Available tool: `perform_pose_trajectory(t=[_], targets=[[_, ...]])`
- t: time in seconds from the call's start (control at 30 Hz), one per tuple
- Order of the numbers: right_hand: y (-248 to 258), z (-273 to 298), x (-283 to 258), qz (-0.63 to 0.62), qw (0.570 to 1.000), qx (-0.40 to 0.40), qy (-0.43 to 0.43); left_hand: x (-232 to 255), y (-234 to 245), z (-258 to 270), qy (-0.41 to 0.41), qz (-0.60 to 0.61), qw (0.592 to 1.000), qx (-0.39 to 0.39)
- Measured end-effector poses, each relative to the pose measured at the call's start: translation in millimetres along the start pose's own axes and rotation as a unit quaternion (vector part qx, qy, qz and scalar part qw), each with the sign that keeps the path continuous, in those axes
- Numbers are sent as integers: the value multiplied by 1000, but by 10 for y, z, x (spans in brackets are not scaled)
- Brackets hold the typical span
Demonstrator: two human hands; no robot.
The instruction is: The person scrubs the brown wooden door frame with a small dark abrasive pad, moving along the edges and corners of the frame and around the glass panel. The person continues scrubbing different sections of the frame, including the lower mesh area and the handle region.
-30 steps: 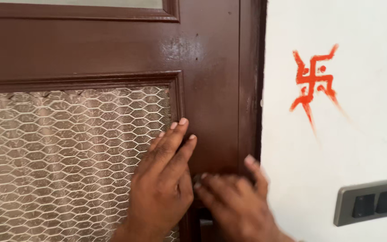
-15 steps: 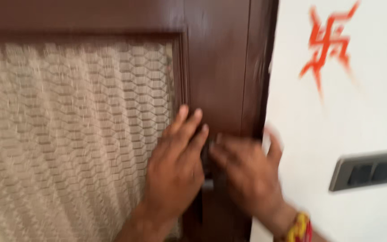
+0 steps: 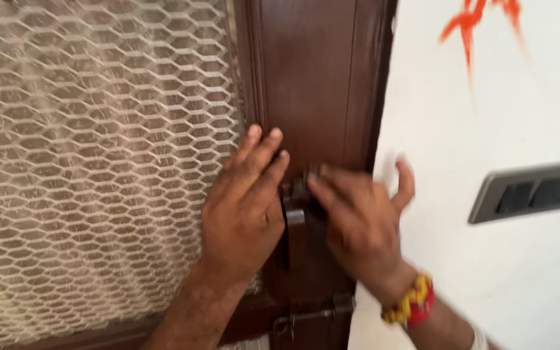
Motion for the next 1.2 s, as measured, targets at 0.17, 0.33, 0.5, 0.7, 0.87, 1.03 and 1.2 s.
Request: perform_pose_trajectory(t=[0.17,0.33,0.5,0.7,0.87,1.03,1.2], targets=[[-85,108,27,2,999,-7,-45,12,-53,67,-1,-9,1000,5],[-4,572,-356,-29,993,-31,-107,65,-53,144,4,17,1000,24],[-124,547,-177,-20,993,2,-114,120,-48,271,17,9,1000,4],[-105,423,-255,-24,992,14,-127,193,-5,216,47,18,999,6],[-57,585,-391,-18,989,-12,-149,259,-49,315,71,28,997,11],[-165,497,-115,-23,992,24,-119,262,-96,423,70,29,997,7],[-147,821,-185,-25,992,-5,-123,252,-96,466,65,47,997,19]])
Point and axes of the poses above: each hand's wrist, its own z-axis away from the middle knuckle, its own y-axis out of the back of the hand, x = y × z, the point moved 1 cm from there along -z, towards the middle knuckle, and after that the axes turned 12 degrees about -y, right-handed, at the moved point
